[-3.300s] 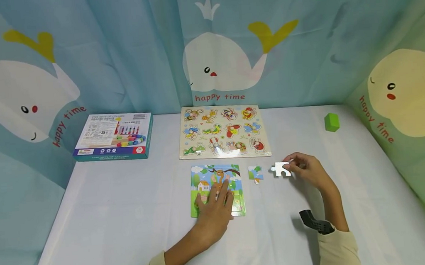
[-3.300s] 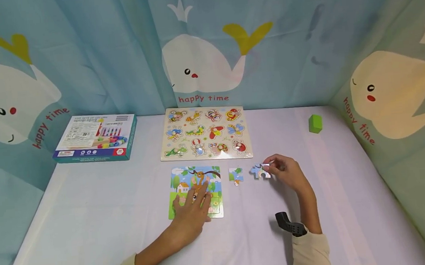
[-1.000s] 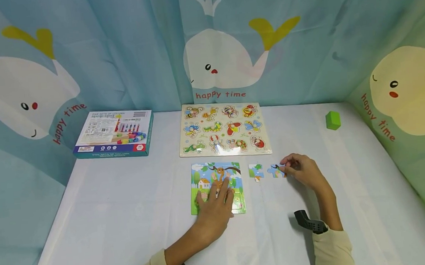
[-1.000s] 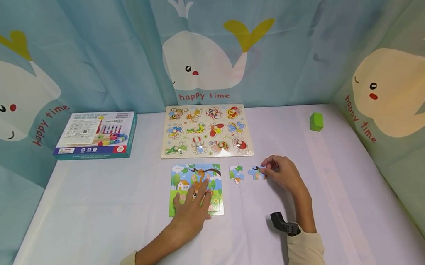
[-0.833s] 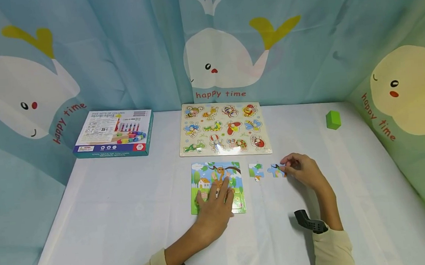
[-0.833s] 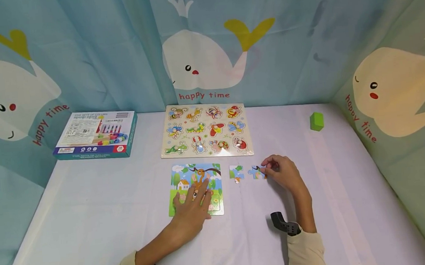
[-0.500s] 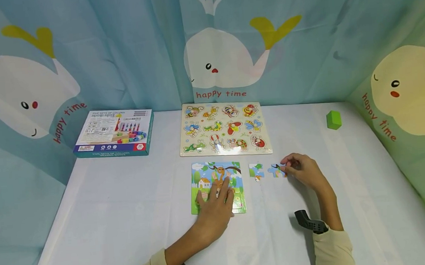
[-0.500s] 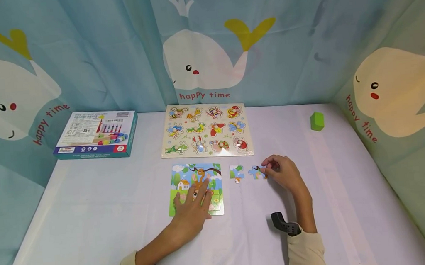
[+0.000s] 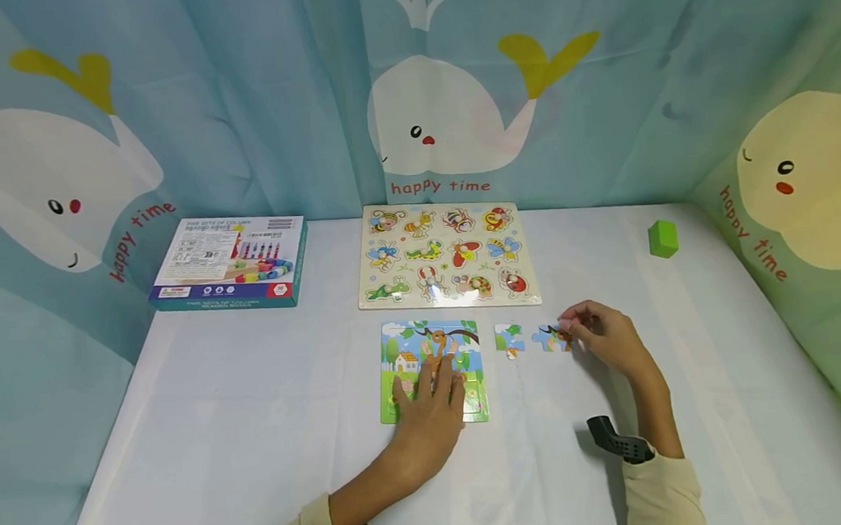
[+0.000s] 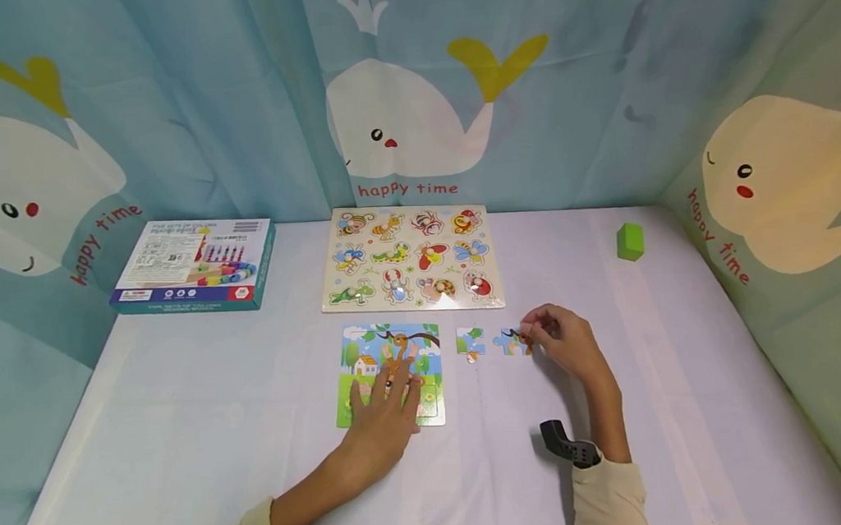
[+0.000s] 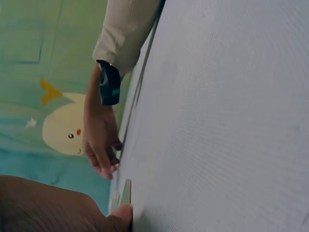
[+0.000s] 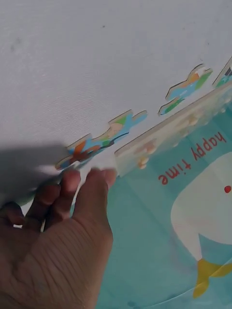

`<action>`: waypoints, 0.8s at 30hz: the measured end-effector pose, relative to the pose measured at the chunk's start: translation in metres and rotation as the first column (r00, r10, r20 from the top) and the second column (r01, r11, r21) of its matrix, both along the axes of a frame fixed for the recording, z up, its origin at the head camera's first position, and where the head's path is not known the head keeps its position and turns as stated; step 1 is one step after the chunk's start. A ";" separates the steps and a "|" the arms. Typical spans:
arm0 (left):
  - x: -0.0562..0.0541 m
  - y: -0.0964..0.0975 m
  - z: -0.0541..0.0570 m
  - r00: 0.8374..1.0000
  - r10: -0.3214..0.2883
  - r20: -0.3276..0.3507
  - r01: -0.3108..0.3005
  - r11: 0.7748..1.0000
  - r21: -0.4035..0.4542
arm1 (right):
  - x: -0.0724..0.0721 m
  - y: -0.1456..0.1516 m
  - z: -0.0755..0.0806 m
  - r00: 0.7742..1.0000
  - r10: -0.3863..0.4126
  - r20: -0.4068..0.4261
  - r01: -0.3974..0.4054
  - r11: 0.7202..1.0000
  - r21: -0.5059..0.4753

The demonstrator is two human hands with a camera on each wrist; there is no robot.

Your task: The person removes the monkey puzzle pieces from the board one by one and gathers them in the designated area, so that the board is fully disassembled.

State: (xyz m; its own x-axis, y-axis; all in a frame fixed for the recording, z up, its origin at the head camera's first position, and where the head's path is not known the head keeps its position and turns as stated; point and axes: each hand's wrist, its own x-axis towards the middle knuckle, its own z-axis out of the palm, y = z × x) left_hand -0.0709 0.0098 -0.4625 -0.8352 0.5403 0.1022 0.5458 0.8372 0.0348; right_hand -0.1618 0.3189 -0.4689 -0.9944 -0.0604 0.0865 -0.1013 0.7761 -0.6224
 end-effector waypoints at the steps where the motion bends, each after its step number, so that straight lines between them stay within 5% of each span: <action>1: 0.000 0.000 0.000 1.000 0.002 0.002 -0.002 1.000 0.001 | 0.000 -0.002 0.000 1.000 -0.007 -0.028 0.007 1.000 -0.017; 5: 0.000 0.001 -0.002 1.000 0.007 0.013 -0.007 1.000 -0.012 | -0.003 -0.022 0.005 0.990 0.048 -0.130 -0.058 0.995 -0.075; 8: 0.000 0.000 -0.001 1.000 0.010 0.028 -0.009 1.000 -0.022 | -0.008 -0.049 0.010 0.971 0.185 -0.155 -0.198 0.978 -0.071; 15: 0.002 -0.002 0.004 0.999 0.008 0.040 -0.007 0.999 -0.036 | -0.020 -0.106 0.017 0.867 0.487 -0.106 -0.493 0.869 -0.042; 19: 0.001 -0.004 0.003 1.000 0.011 0.028 -0.010 0.999 -0.049 | -0.023 -0.125 0.015 0.824 0.563 -0.064 -0.564 0.826 -0.006; 24: 0.000 -0.005 0.005 0.999 0.013 0.049 -0.010 0.998 -0.066 | -0.025 -0.133 0.009 0.810 0.584 -0.050 -0.583 0.811 0.038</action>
State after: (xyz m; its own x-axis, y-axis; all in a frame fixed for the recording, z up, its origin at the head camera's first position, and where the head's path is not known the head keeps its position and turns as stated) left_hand -0.0710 0.0048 -0.4580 -0.8448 0.5345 0.0251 0.5348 0.8450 0.0063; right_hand -0.1870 0.1856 -0.4597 -0.7647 -0.6304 0.1340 -0.5738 0.5714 -0.5867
